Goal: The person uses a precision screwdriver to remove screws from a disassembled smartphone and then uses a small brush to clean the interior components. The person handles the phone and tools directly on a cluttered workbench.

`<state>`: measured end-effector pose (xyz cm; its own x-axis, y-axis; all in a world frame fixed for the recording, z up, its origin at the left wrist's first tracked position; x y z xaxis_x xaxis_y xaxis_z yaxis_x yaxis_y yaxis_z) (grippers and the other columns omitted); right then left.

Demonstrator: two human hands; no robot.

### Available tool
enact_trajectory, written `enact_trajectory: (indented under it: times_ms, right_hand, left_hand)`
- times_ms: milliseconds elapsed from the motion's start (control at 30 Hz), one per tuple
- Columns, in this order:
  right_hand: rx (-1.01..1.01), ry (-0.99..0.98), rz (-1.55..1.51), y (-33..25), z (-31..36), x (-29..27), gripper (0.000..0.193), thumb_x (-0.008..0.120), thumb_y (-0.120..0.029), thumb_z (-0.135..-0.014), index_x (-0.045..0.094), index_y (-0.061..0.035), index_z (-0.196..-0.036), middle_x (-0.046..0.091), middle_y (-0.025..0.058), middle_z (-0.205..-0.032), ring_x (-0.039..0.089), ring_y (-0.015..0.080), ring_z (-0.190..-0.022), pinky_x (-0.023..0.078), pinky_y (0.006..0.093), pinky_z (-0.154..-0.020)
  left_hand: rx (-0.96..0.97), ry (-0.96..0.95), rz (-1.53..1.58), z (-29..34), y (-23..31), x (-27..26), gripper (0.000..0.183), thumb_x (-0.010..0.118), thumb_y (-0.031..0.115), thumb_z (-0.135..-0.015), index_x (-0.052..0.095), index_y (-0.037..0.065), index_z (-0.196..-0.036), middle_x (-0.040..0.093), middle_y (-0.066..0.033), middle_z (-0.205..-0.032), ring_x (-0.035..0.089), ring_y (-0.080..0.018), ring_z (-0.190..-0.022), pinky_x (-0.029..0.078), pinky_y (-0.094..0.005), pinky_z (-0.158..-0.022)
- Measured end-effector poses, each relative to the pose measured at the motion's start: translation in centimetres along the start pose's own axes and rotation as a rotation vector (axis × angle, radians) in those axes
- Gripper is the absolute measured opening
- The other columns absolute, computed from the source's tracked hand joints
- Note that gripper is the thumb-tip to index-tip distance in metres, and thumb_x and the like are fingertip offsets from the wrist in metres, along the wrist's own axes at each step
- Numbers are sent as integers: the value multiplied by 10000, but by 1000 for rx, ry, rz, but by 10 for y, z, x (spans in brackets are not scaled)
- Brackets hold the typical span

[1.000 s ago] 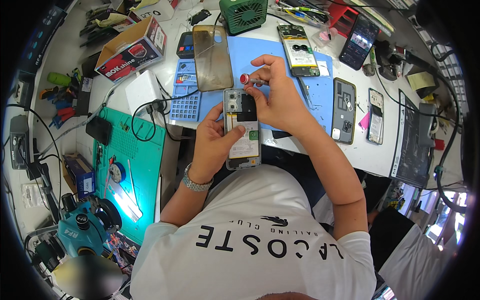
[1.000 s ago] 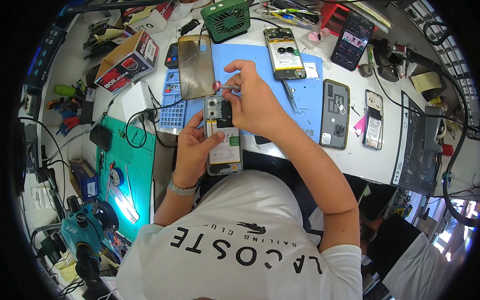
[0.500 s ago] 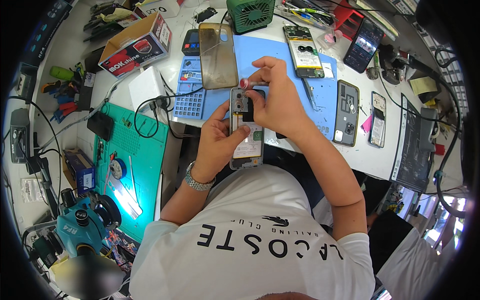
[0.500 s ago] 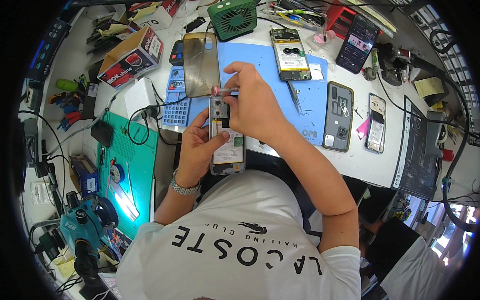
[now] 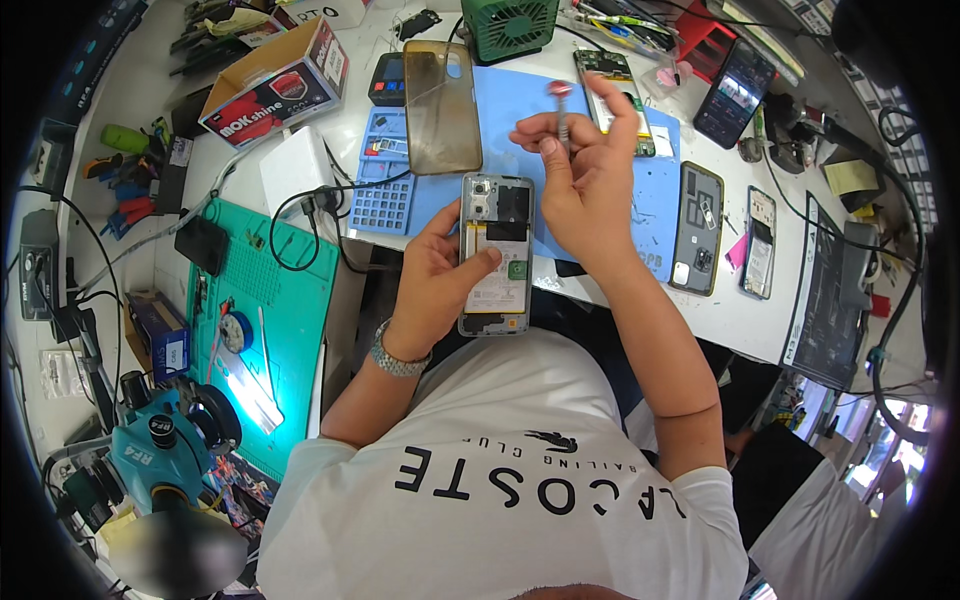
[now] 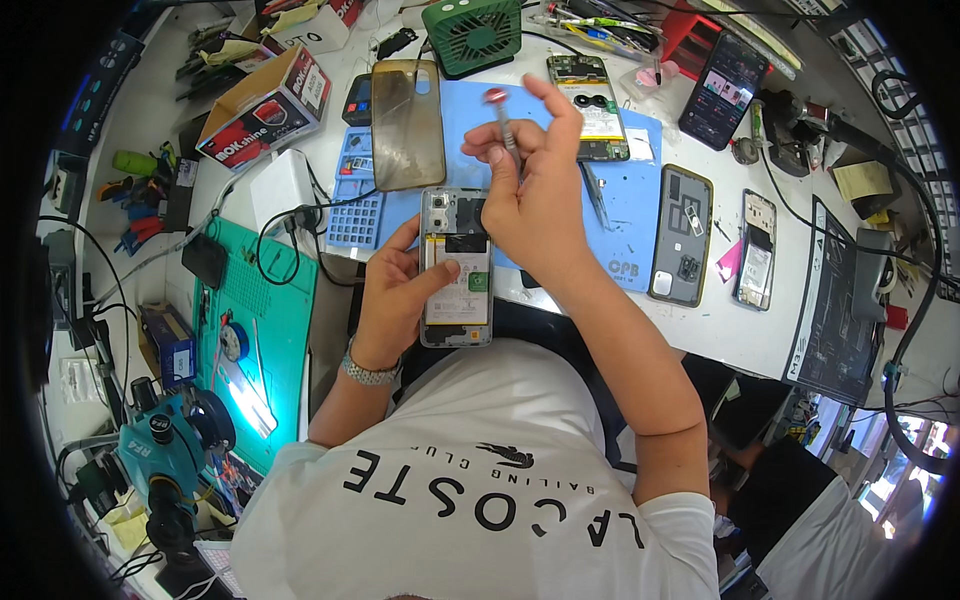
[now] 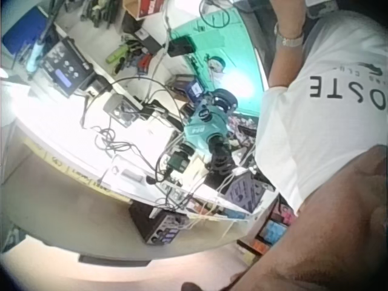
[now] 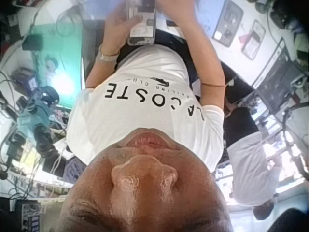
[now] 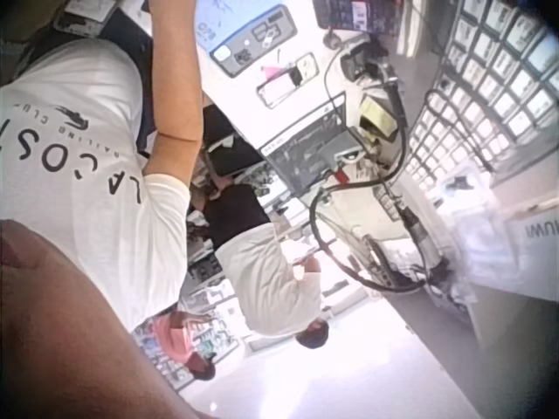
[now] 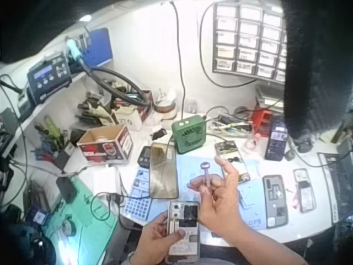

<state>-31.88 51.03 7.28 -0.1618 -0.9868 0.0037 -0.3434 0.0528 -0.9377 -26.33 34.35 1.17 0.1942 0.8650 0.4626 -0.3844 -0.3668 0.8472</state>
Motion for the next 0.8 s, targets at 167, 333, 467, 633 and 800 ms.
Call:
enact_trajectory:
  times_ms: [167,333,467,633,800]
  right_hand:
    - [-227,-25,-80,-7,7,4,588,572,123,-999,210,-76,-1419,672,191,-1028,757,304,-1032,611,367,-945]
    - [-281,-53,-48,-8,10,13,594,535,225,-927,193,-43,-1332,649,216,-1067,755,271,-1024,642,299,-871]
    - [-241,-45,-62,-3,11,14,590,530,228,-924,197,-39,-1330,650,220,-1067,757,267,-1015,640,301,-864]
    - [-251,-52,-13,0,11,13,593,536,228,-923,197,-38,-1330,656,227,-1084,758,261,-1006,635,304,-868]
    - [-225,-34,-33,2,14,14,599,566,212,-920,238,-29,-1359,673,211,-1113,755,247,-1017,629,309,-883]
  left_hand:
    - [-5,2,36,0,1,1,623,688,-80,-917,452,-64,-1493,742,-168,-1174,752,-181,-989,617,-318,-878]
    - [-3,-5,50,0,0,0,629,686,-83,-918,447,-61,-1500,743,-160,-1169,752,-173,-982,616,-311,-873]
    - [0,2,25,-1,-1,-1,640,686,-83,-917,442,-59,-1508,745,-155,-1164,752,-172,-982,617,-309,-870]
    - [-1,4,35,-1,-2,-1,642,686,-81,-914,443,-59,-1509,747,-153,-1156,753,-175,-982,619,-312,-873]
    - [-5,4,19,0,-1,-2,640,683,-83,-912,447,-60,-1506,743,-156,-1168,753,-177,-987,619,-314,-877]
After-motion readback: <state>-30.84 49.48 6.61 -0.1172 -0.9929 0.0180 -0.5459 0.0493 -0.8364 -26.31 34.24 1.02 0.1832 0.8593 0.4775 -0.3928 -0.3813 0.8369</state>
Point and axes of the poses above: each hand's wrist, its own z-axis away from the middle knuckle, its own x-axis out of the palm, y = z × x, the point moved 7 cm from there along -z, towards the middle knuckle
